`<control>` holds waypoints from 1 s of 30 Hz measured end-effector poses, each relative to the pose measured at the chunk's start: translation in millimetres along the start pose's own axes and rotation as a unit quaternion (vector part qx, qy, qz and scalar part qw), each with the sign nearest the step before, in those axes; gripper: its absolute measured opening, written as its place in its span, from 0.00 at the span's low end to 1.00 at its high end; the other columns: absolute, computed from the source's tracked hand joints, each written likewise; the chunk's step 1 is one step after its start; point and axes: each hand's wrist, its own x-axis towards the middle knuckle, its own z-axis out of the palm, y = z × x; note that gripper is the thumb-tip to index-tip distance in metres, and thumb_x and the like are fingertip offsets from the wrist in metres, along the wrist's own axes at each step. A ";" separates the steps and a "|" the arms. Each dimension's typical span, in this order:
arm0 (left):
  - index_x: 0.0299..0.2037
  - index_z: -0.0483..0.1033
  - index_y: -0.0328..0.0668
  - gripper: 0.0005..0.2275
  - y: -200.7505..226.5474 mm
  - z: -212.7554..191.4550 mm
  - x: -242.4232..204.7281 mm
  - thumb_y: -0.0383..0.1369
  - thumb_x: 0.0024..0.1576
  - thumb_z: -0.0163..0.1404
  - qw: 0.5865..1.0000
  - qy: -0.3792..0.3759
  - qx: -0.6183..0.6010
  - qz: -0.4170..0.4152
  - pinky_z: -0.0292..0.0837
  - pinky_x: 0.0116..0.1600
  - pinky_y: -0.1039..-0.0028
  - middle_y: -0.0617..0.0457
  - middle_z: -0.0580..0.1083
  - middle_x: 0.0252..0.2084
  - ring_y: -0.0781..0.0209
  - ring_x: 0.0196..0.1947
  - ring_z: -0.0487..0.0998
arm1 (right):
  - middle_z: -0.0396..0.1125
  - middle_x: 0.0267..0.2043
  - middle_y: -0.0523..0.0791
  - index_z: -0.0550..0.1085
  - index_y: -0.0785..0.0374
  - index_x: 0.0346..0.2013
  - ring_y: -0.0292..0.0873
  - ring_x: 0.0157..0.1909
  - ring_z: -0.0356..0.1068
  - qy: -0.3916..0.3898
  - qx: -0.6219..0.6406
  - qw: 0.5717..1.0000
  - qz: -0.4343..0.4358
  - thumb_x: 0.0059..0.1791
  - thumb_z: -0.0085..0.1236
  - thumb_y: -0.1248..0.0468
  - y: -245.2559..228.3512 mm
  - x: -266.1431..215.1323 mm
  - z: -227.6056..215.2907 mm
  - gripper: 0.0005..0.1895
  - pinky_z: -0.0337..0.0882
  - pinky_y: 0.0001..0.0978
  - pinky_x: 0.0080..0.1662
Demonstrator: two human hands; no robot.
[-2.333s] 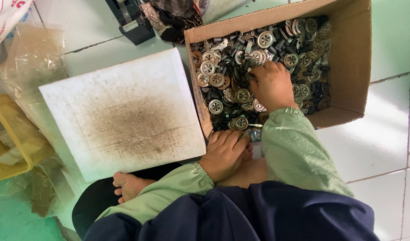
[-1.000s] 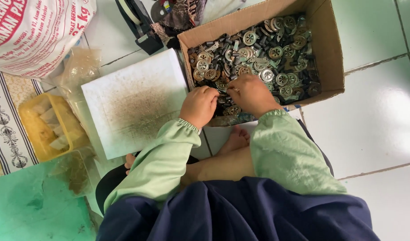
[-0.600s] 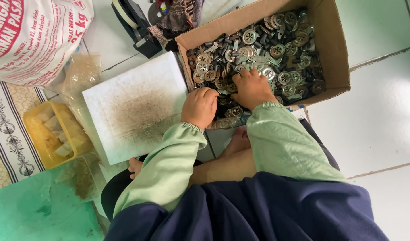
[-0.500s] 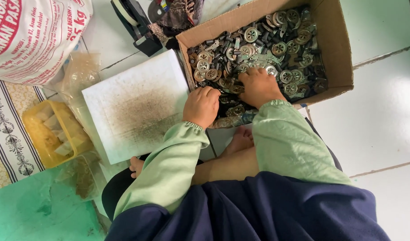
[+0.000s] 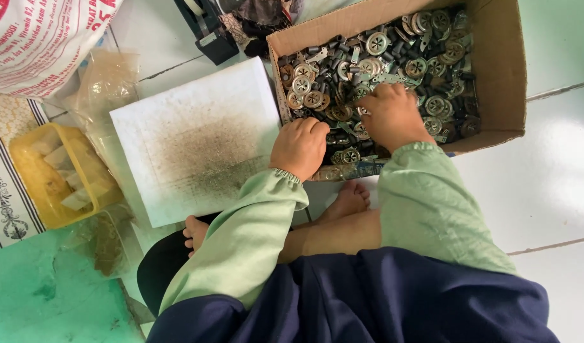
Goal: The person sits on the floor and sorts small metal hardware parts from a cardboard box onto a white board. They then place the sorted parts into a small plastic bag, seal it, and set it aside in a yellow container. The person repeats this process with another batch of parts.
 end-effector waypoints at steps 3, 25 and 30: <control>0.45 0.72 0.44 0.05 -7.9 20.4 -6.4 0.34 0.65 0.48 1.000 -0.012 0.007 -0.005 0.78 0.49 0.61 0.48 0.72 0.44 0.51 0.48 0.79 | 0.70 0.51 0.45 0.81 0.42 0.48 0.54 0.59 0.64 0.039 -0.075 0.996 0.006 0.49 0.59 0.51 -4.3 1.0 12.1 0.14 0.66 0.52 0.55; 0.45 0.74 0.42 0.05 -6.7 19.8 -4.9 0.32 0.65 0.49 1.000 0.002 0.016 0.007 0.77 0.50 0.59 0.47 0.73 0.44 0.51 0.48 0.78 | 0.67 0.29 0.42 0.79 0.52 0.25 0.47 0.40 0.64 0.290 -0.119 0.948 -0.051 0.42 0.64 0.59 19.5 43.6 79.1 0.02 0.60 0.43 0.47; 0.43 0.72 0.43 0.05 -2.1 11.0 -2.3 0.34 0.66 0.47 1.000 -0.011 0.009 -0.007 0.73 0.54 0.61 0.49 0.72 0.43 0.56 0.46 0.76 | 0.70 0.32 0.42 0.81 0.53 0.29 0.49 0.44 0.66 0.193 -0.094 0.976 -0.024 0.41 0.64 0.56 21.0 44.9 78.2 0.06 0.60 0.46 0.49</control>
